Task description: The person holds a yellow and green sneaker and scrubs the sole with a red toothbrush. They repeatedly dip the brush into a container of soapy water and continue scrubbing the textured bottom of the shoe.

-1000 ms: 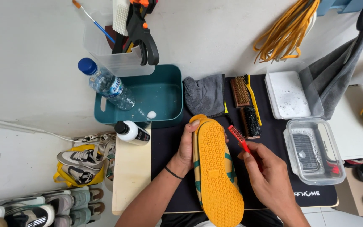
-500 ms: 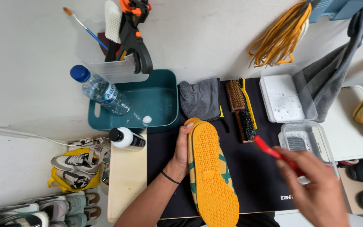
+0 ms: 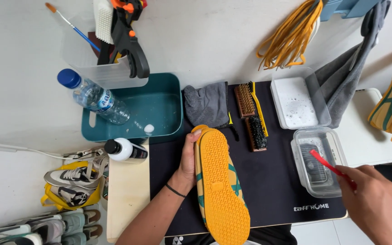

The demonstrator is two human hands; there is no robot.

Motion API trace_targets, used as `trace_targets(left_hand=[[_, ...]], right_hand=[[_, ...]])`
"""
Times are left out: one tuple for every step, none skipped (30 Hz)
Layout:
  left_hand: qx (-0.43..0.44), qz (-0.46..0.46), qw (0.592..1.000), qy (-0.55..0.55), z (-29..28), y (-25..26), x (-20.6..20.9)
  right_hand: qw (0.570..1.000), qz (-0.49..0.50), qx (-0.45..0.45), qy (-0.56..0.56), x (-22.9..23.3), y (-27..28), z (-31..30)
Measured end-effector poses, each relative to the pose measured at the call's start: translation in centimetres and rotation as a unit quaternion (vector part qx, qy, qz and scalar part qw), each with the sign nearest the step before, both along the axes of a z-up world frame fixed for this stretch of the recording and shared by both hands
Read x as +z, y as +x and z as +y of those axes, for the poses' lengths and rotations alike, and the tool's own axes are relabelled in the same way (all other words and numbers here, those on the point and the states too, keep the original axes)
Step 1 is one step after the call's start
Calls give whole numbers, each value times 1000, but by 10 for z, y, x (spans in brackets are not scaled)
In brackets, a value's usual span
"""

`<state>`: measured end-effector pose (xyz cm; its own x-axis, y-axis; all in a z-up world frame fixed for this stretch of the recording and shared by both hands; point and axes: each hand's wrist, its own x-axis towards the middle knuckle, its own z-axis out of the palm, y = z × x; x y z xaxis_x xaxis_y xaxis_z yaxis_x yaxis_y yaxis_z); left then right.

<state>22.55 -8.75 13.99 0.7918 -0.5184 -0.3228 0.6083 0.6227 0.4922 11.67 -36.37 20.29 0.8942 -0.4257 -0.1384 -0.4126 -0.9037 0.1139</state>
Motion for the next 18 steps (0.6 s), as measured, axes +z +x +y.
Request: trace_targets(left_hand=[[12,-3,1000,15,0,0,0],[9,-1,1000,15,0,0,0],[9,-2,1000,9,-1,0,0],[6,-4,1000,4,-1,1,0],[2,-3,1000,5,0,1,0],[7,0,1000,21,-1,1,-1],[12,2,999,37,-2,1,-1],[6,3,999,36,-3,1,-2],[1,5,999,36,-3,2,-2],[-1,7,999,37,-3,2,-3],[-4,7,999,37,-3,2,-3],[1,9,999,42,-3,2,-3],[7,10,999,46,-3,2,-4],[5,12,999,47,-3,1,-3],[5,12,999,48,-3,1,-2],[5,10,999,48,-4,2,0],[4,9,999,48,-5,2,-1],[4,8,999,43,-5,3,-1]], right_hand=[[998,67,-17,10,10,6,9],[997,68,-19,10,9,7,11],[999,40,-19,31,8,8,12],[998,11,-22,52,6,9,14],[998,12,-26,53,8,13,19],[997,12,-38,70,10,16,22],[995,12,-51,86,12,18,26],[995,12,-57,86,3,16,21],[996,-34,-14,86,-6,14,16],[992,-83,32,85,-16,14,12],[992,-83,29,85,-10,13,15],[993,-65,10,99,-5,14,19],[992,-46,-9,113,1,14,22],[992,-45,-11,114,-2,14,20],[996,-38,-5,74,-5,13,18],[999,-34,0,33,-7,13,14],[999,-35,-1,33,-6,15,16],[999,-30,-9,27,-5,18,19]])
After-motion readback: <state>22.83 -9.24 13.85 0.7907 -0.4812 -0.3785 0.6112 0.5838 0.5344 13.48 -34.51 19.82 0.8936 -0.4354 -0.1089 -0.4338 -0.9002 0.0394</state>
